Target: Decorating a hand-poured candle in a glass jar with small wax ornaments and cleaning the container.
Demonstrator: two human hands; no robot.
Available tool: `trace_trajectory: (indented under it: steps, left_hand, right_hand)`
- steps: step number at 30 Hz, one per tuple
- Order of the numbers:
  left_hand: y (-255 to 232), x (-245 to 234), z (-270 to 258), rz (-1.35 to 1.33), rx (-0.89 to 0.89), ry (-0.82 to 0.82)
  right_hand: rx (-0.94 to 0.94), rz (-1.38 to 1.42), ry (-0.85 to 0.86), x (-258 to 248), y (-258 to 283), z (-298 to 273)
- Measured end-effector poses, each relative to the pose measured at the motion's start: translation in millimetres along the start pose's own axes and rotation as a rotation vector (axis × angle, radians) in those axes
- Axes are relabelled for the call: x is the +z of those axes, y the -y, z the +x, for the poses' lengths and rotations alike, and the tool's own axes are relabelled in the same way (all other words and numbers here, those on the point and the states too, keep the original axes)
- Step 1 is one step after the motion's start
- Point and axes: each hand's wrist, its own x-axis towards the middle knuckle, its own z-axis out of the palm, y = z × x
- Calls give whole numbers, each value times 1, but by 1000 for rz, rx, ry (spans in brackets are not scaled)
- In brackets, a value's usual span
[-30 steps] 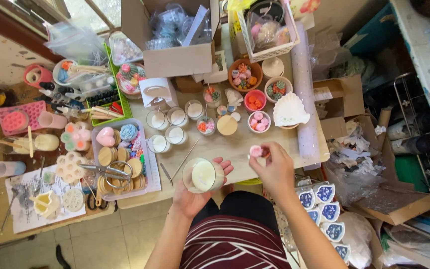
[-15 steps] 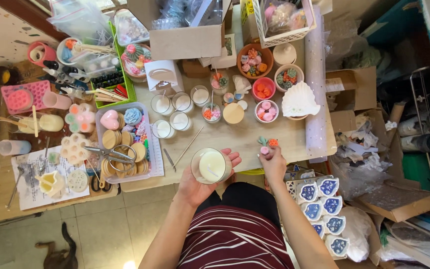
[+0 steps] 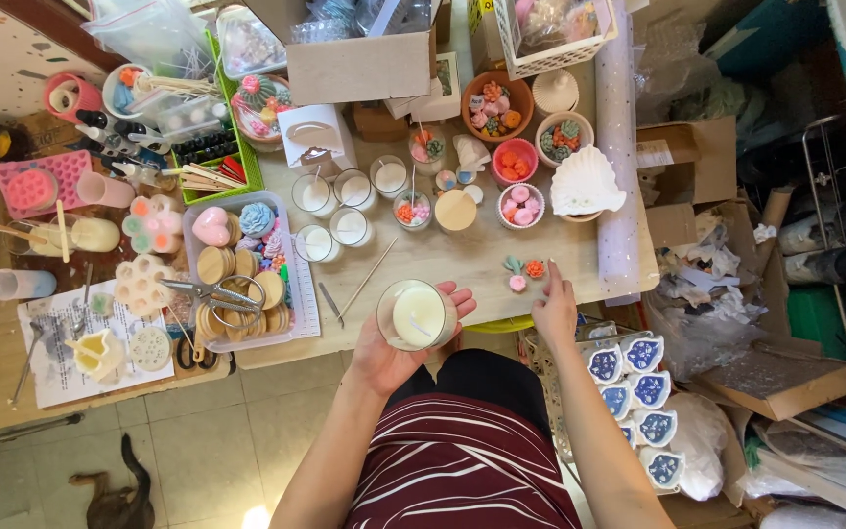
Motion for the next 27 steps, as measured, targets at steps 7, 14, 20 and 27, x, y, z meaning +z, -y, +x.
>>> trace_trajectory:
  steps: [7,14,20,27]
  left_hand:
    - [3,-5,-4,10,13,40]
    - [2,-2,-3,25,23,73]
    - [3,5,-6,56,37,146]
    - [10,-42,2,134,120,-98]
  right_hand:
    - [-46,0,-9,-14,8,-12]
    - [125,450,-136,-44,60,-41]
    - [-552,460,-64,-153,234,-95]
    - [-864,344,18,-168,296,-105]
